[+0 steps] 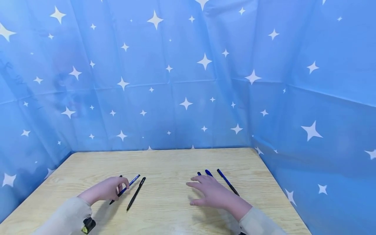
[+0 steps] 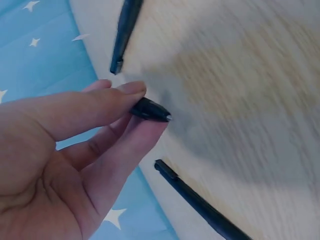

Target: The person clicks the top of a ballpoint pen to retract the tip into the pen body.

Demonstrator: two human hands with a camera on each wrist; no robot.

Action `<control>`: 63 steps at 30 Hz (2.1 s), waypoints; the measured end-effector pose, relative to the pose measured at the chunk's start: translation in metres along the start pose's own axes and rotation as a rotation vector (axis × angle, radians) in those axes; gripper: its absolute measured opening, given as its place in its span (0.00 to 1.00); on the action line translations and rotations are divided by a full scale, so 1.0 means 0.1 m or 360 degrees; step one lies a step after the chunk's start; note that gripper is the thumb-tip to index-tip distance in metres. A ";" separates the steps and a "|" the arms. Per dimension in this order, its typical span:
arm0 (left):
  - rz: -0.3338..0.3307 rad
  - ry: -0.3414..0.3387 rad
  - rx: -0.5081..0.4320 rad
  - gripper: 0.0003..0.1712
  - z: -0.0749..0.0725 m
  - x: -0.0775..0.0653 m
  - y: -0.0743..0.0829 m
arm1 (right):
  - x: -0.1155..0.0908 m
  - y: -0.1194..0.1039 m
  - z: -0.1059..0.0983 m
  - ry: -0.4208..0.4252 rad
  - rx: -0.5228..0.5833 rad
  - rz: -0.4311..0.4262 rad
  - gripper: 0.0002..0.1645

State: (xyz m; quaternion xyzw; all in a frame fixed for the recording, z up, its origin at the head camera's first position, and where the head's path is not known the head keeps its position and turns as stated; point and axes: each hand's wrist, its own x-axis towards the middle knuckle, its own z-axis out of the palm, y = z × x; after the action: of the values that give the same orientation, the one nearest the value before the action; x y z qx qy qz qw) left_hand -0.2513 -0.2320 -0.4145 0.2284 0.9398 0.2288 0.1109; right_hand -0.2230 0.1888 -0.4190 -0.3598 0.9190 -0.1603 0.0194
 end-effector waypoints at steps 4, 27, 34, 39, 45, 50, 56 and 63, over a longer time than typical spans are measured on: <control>0.0006 0.0019 -0.0027 0.27 -0.01 0.02 0.07 | 0.06 -0.01 -0.02 0.0030 0.0099 0.0014 0.40; 0.0271 0.0134 -0.0218 0.25 0.09 0.16 0.79 | 0.37 -0.20 -0.08 0.0352 0.0731 -0.0003 0.34; 0.0306 0.0198 -0.0288 0.25 0.13 0.20 0.89 | 0.44 -0.31 -0.09 0.0461 0.0943 0.0013 0.30; 0.0318 0.0262 -0.0397 0.24 0.15 0.23 1.00 | 0.50 -0.39 -0.13 0.0521 0.1087 0.0017 0.30; 0.0345 0.0346 -0.0556 0.24 0.17 0.25 1.14 | 0.56 -0.48 -0.17 0.0605 0.1230 -0.0032 0.31; 0.0351 0.0373 -0.0702 0.26 0.21 0.25 1.23 | 0.60 -0.55 -0.17 0.0682 0.1355 -0.0046 0.30; 0.0391 0.0477 -0.0859 0.27 0.30 0.30 1.31 | 0.64 -0.63 -0.17 0.0862 0.1445 -0.0039 0.26; 0.0355 0.0615 -0.0955 0.22 0.39 0.36 1.40 | 0.69 -0.69 -0.18 0.1079 0.1543 -0.0071 0.24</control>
State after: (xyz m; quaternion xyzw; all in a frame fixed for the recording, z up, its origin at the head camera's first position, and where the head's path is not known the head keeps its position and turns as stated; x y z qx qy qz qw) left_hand -0.2170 -0.0894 -0.3845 0.2395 0.8038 0.5435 -0.0321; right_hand -0.2316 0.0996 -0.3754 -0.2578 0.6880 -0.6683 -0.1165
